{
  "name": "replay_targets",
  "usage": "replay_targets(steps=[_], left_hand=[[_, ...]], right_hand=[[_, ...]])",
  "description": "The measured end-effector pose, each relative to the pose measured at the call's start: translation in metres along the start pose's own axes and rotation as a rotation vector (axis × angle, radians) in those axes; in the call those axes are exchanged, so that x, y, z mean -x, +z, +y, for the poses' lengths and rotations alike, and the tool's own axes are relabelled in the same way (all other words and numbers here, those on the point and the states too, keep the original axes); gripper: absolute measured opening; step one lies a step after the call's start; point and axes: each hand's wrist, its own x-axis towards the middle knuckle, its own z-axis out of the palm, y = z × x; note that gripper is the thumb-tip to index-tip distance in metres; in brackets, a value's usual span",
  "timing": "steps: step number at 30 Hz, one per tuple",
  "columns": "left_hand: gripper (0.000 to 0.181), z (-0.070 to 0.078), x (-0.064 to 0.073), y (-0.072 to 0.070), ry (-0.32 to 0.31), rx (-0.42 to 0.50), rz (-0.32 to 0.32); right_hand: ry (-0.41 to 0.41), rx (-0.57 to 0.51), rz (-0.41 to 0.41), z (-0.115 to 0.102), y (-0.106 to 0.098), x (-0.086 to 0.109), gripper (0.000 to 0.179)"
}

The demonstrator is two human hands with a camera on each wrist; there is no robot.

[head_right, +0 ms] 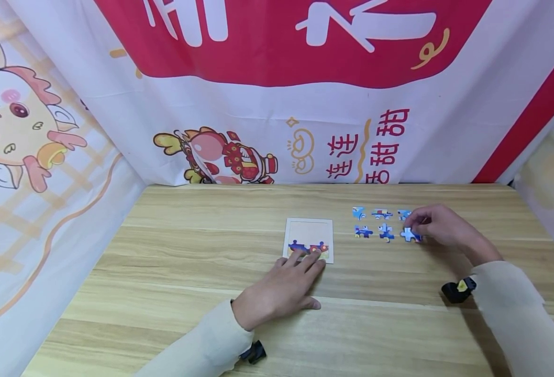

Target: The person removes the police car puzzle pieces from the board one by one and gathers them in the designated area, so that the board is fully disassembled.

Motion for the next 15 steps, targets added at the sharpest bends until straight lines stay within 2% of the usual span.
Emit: replay_targets(steps=[15], left_hand=[[0.083,0.0017,0.0006,-0.0019,-0.005,-0.013,-0.004]], right_hand=[[-0.006,0.020,0.007,-0.0005,0.0032,-0.0017,0.022]])
